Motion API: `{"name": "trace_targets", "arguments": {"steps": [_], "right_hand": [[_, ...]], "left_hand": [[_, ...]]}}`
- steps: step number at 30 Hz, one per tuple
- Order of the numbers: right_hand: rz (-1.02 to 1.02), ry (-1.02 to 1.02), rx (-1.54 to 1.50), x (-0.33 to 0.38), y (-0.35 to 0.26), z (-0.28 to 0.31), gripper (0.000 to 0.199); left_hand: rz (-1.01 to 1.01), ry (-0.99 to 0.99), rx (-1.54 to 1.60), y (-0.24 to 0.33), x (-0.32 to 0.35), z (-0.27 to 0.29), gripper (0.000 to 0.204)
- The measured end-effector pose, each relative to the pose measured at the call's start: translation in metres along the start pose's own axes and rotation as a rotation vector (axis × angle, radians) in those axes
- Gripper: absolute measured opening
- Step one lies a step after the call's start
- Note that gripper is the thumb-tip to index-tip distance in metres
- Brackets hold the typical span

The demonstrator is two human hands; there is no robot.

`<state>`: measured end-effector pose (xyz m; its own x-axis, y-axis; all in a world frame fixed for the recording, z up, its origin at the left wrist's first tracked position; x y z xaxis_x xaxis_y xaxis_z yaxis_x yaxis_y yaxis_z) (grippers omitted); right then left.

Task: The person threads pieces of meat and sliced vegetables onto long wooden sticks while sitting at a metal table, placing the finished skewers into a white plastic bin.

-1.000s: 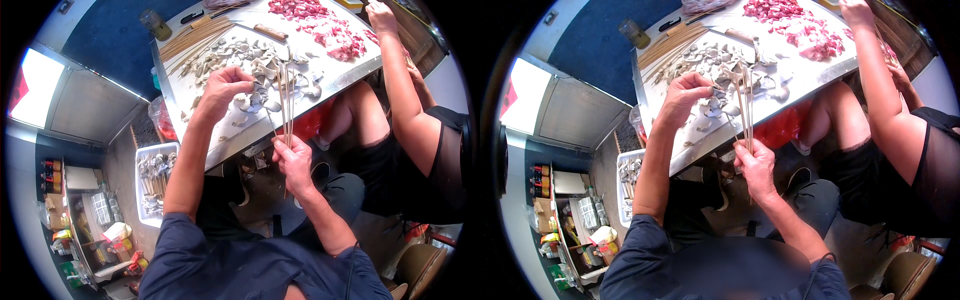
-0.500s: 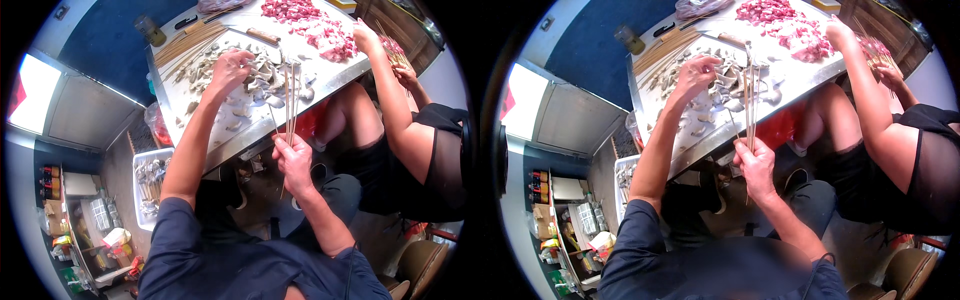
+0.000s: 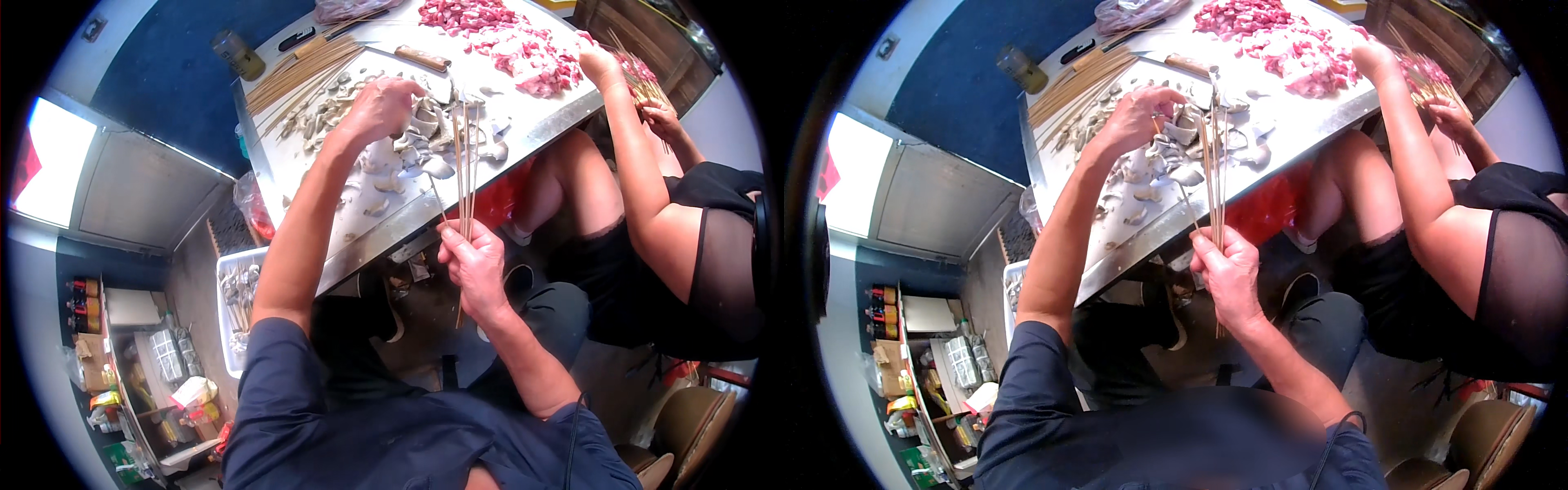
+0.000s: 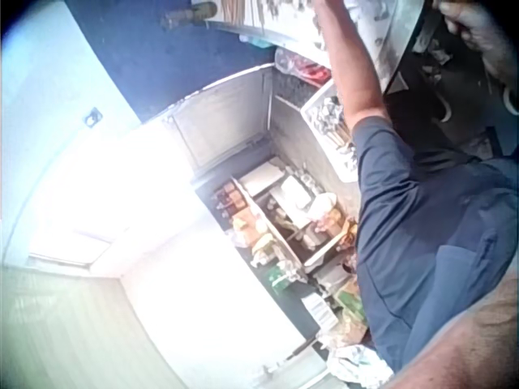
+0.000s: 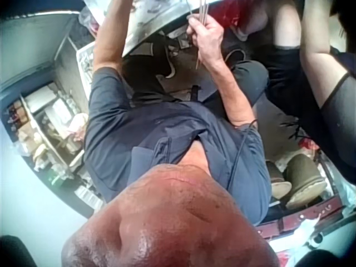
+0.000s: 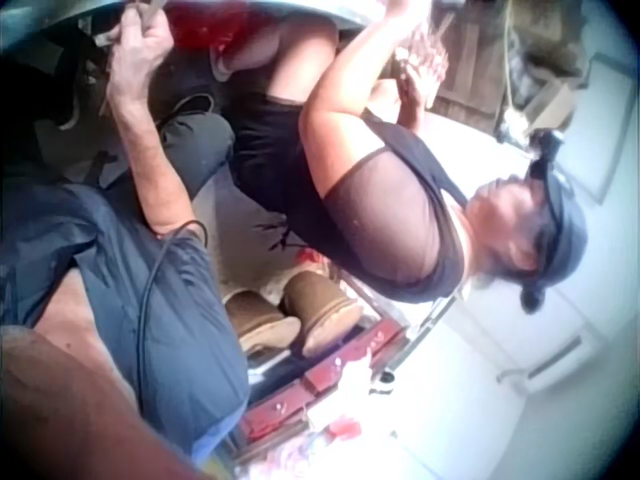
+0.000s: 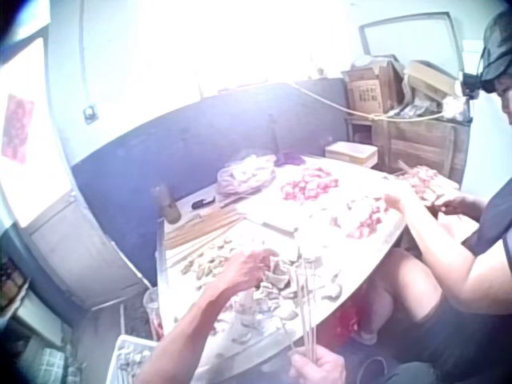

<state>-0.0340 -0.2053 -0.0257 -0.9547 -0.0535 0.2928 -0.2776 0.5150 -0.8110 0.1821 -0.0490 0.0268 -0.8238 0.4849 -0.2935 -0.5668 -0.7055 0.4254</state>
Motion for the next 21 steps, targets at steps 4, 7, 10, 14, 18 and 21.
{"name": "trace_targets", "arguments": {"steps": [4,7,10,14,18,21], "right_hand": [[-0.006,-0.008,-0.007,0.0,0.001,-0.001,0.009],[-0.012,-0.007,-0.001,0.001,0.0,-0.002,0.009],[-0.019,-0.006,0.001,0.001,0.0,-0.002,0.01],[-0.03,-0.001,0.005,0.0,0.001,-0.001,0.01],[-0.026,-0.003,0.003,0.001,0.0,-0.002,0.01],[-0.023,-0.012,0.007,0.002,0.0,-0.002,0.01]], "left_hand": [[0.044,-0.176,-0.008,-0.004,-0.002,0.005,0.043],[-0.019,-0.168,0.048,-0.004,0.0,0.003,0.045],[-0.118,-0.12,0.074,-0.002,0.005,0.003,0.044],[-0.105,-0.176,0.107,-0.002,0.003,0.005,0.035],[-0.059,-0.132,0.074,-0.009,0.008,0.009,0.022],[-0.187,-0.004,-0.031,-0.02,0.015,0.014,0.01]]}}
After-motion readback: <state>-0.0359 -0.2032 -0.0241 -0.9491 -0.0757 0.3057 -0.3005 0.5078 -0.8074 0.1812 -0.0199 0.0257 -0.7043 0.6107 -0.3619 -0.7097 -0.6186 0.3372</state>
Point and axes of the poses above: each hand's wrist, its own x-axis away from the middle knuckle, its own z-axis out of the back of the hand, y = z × x, the point moved 1 cm from there along -x, towards the middle knuckle, and after that the axes turned 1 degree about -z, right-handed, at the moved point
